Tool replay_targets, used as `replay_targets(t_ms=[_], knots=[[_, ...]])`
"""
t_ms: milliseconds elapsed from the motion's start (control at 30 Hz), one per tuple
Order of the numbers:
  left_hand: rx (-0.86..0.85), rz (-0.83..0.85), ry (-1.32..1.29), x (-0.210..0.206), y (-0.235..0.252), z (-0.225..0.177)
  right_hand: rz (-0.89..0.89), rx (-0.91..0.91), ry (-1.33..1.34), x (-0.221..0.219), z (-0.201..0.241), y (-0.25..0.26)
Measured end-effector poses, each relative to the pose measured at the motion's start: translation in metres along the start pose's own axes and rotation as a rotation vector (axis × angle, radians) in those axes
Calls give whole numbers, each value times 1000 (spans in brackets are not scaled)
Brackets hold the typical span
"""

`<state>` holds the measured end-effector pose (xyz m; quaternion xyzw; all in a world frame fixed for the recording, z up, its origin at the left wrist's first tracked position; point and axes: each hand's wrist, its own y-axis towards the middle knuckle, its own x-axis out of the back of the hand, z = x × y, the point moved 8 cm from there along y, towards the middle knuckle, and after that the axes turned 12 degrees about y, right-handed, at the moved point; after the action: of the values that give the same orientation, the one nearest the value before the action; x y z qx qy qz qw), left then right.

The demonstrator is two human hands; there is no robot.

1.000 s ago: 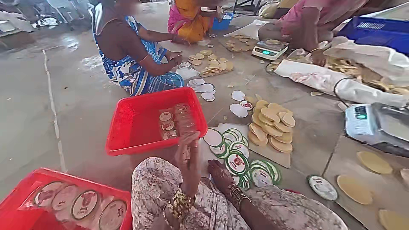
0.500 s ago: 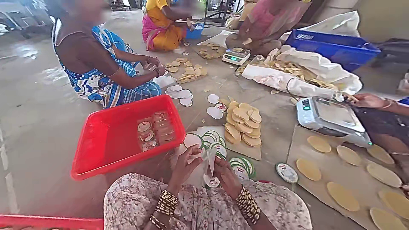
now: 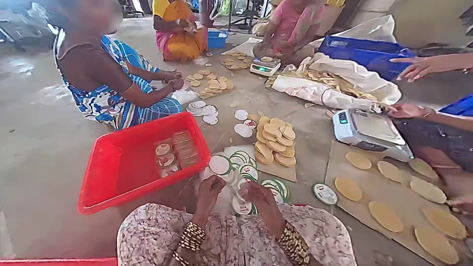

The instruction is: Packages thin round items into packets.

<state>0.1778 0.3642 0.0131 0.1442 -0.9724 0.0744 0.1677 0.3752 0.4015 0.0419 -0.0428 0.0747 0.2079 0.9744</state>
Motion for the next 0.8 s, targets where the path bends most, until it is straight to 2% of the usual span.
replay_targets(t_ms=[133,267,400,500,600,667,733,800], knots=[[-109,42,8,-6,-2,-9,-123,136,-234,6,18,3],[-169,256,-176,-22,-7,-14,-102,202,-313,4,15,6],[-100,427,-312,-38,-11,-13,70,266,-266,-9,11,1],[-20,438,-336,-38,-17,-10,75,264,-266,-8,10,2],[-71,362,-271,-36,-14,-10,36,218,-270,-2,6,9],[-133,235,-199,-31,-10,-10,-7,232,-240,4,4,18],[-135,8,-214,-15,-6,-7,-84,223,-164,16,3,33],[-67,-267,-308,8,-3,1,-190,173,-207,37,-1,53]])
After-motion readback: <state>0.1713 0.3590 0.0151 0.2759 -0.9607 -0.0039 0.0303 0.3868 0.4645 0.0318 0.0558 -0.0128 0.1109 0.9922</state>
